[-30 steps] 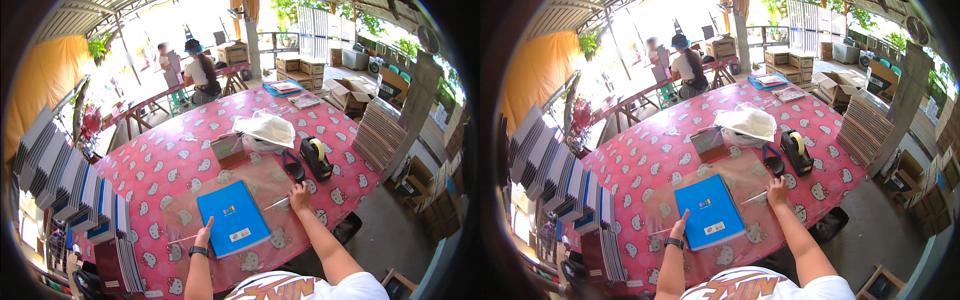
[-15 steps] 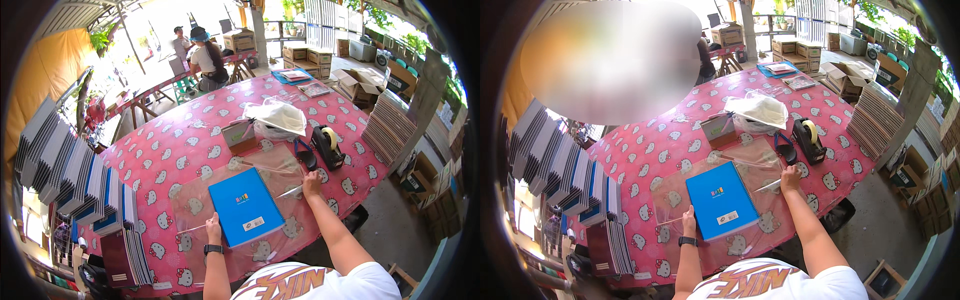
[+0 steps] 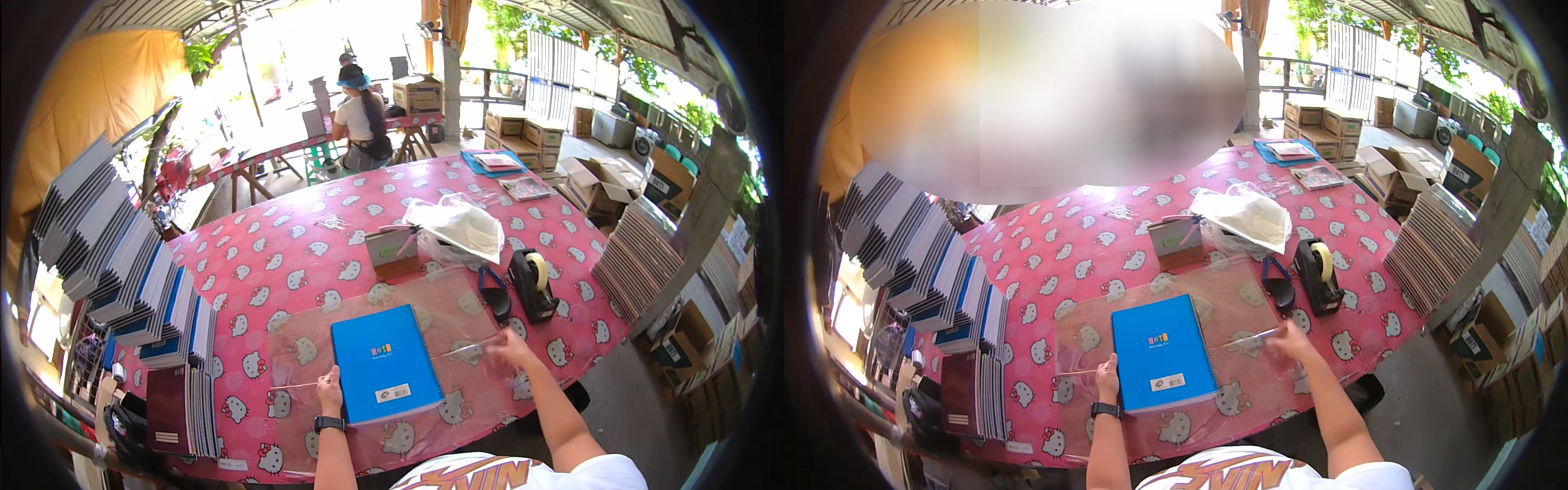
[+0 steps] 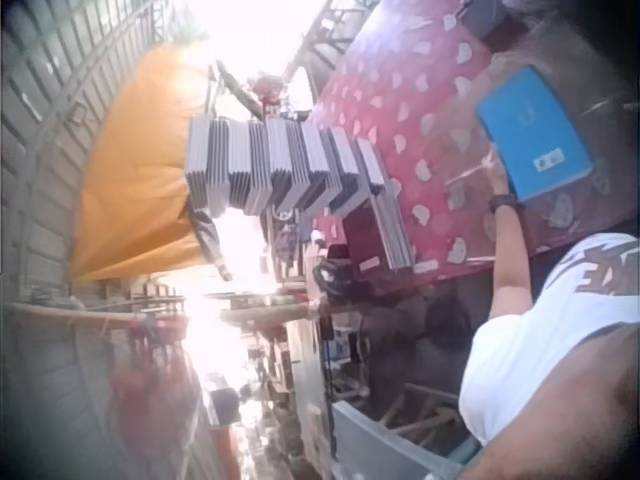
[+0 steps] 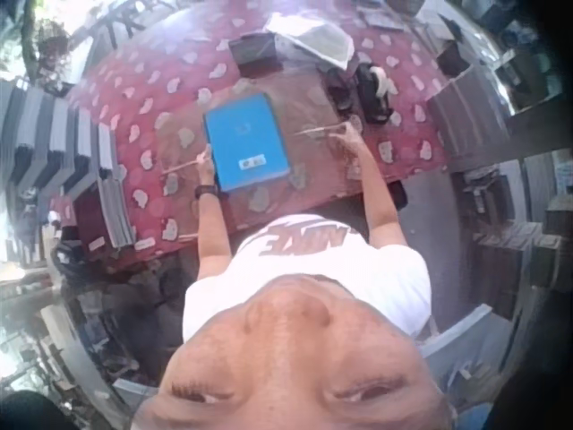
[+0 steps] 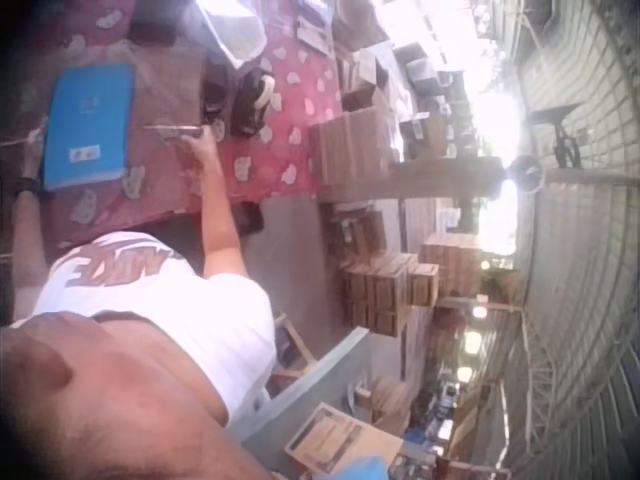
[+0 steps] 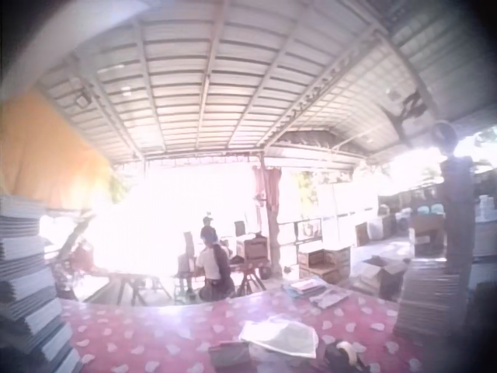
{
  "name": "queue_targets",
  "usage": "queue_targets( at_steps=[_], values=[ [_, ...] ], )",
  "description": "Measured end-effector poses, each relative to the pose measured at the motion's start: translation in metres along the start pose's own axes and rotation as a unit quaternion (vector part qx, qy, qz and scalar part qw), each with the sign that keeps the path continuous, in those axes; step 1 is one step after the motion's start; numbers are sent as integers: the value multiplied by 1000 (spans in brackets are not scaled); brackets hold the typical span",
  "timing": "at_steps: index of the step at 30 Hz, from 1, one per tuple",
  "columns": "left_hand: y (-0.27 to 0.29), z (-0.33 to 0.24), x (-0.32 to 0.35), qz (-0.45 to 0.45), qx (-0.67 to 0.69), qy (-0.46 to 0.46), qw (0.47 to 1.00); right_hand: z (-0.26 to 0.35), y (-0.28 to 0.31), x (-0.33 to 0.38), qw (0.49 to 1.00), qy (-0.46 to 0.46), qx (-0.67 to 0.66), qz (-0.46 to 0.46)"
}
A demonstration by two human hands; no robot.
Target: The person places a notebook inside a plastic bag, seals the bag with tape, and repeats the process with additional notebooks.
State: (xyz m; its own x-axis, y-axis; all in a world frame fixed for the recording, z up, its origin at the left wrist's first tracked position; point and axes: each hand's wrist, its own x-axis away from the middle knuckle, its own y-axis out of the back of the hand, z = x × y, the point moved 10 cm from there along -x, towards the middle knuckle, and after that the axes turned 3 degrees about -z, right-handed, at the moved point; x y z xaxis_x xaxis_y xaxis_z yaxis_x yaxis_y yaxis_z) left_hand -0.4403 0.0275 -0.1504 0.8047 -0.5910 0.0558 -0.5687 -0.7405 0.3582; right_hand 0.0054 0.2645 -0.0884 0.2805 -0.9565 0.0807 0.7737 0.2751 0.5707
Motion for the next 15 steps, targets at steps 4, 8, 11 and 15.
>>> queue_targets(
  at_steps=[4,8,11,15],
  values=[
    [-8,9,-8,48,35,26,998,-44,-11,54,968,-75,69,229],
    [17,-117,8,-94,-99,-181,974,62,14,103,986,40,-14,159],
    [-57,-217,27,158,55,-168,971,182,-17,127,979,157,-25,127],
    [-151,-248,33,259,-30,-188,947,226,-122,157,921,205,226,243]
  ],
)
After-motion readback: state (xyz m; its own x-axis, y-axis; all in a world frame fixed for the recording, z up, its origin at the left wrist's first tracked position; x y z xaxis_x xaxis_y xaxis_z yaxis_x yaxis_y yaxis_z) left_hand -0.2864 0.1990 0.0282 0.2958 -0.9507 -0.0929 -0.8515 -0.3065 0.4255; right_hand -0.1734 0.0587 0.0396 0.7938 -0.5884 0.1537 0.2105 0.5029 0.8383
